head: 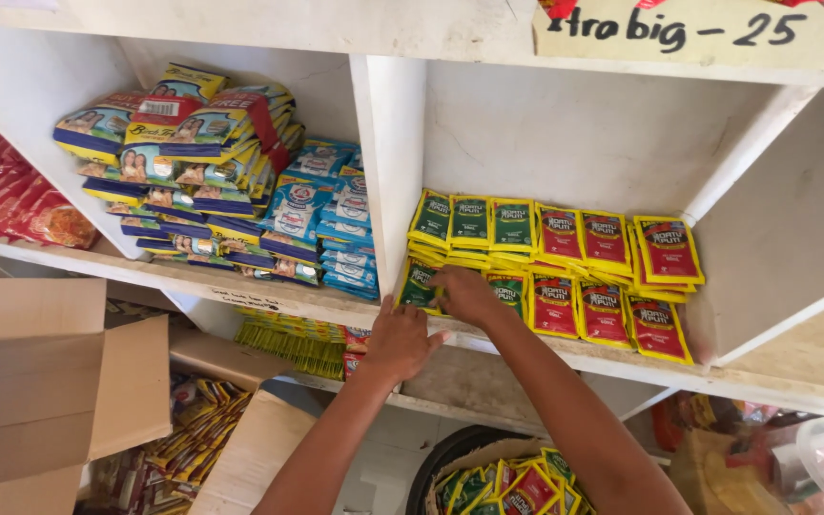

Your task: Stocking and organizing condiment packets on grocery store shelves.

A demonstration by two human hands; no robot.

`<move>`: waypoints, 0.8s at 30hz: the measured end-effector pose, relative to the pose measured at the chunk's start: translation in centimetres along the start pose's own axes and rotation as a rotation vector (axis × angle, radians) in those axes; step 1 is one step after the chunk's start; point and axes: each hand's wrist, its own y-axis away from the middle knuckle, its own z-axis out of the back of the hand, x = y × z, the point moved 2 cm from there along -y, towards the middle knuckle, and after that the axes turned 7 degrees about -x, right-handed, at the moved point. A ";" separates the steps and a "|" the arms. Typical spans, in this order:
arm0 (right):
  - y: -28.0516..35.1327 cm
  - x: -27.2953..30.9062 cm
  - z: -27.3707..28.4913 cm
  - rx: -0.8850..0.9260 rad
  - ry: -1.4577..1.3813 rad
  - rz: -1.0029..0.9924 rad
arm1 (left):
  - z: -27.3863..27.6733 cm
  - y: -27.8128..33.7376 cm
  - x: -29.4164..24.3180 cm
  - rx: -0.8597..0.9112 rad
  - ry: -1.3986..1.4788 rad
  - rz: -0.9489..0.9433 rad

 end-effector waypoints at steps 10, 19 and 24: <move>0.4 -0.8 -2.0 0.073 0.049 0.012 | 0.4 -0.4 -0.7 0.108 -0.034 0.054; 4.0 0.5 -0.5 0.136 0.144 -0.069 | -1.5 -0.3 -0.4 0.041 -0.068 0.060; 9.8 3.9 7.2 -0.268 -0.138 0.014 | 0.1 2.1 -1.7 -0.052 -0.014 0.080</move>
